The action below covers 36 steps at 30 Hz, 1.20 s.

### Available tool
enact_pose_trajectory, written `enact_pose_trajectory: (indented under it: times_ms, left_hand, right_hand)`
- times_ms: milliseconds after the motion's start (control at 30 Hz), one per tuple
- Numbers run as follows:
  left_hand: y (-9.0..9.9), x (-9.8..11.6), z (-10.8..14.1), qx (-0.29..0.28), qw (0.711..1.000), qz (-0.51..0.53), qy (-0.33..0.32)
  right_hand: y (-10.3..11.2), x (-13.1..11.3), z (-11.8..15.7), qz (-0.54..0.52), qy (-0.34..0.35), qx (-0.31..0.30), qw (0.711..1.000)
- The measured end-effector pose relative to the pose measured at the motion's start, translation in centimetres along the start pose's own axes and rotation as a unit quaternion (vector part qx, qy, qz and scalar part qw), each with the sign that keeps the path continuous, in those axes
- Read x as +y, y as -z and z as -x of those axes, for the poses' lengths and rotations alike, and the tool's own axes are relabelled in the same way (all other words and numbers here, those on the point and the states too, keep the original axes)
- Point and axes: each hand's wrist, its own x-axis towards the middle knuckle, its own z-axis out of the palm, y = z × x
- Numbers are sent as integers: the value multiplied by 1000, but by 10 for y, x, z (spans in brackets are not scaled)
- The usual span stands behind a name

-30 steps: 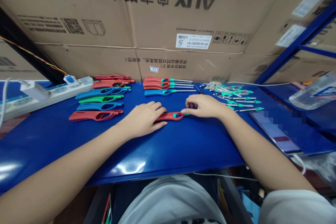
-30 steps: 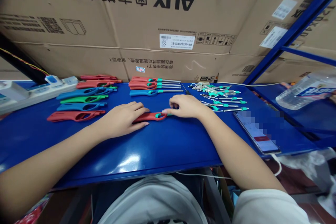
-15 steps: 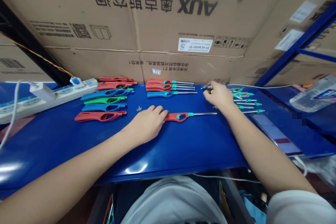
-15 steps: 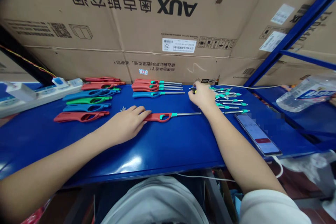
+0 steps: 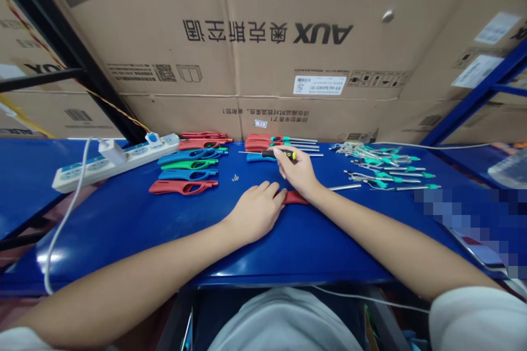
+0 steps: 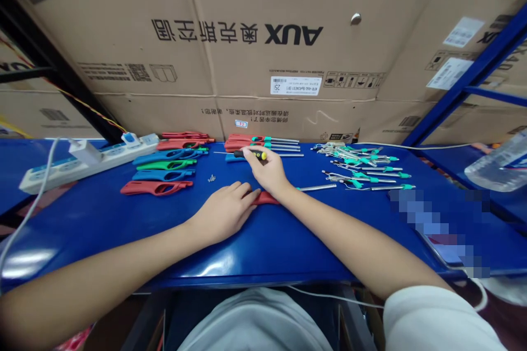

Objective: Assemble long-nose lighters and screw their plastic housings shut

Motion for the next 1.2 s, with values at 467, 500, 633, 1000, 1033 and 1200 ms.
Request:
enact_pose_trajectory:
  times_ms: [467,500,633,1000,1033,1200]
  left_hand:
    - [-11,-17,-2,35,984,177,13]
    - [-11,-17,-2,35,983,180,14]
    - [-11,-17,-2,34,982,188,17]
    - [-13,-18,-5,49,959,276,40]
    - [-13,-18,-6,53,954,291,43]
    - [-16,-18,-7,72,936,341,54]
  right_hand:
    - [4,14,5,33,-14,-54,998]
    - [4,14,4,35,-12,-57,998]
    - [4,15,2,41,-7,-65,997]
    - [15,-11,0,-44,9,58,997]
    - [19,-18,-3,-72,6,88,993]
    - [43,-41,-13,-187,-27,133,973]
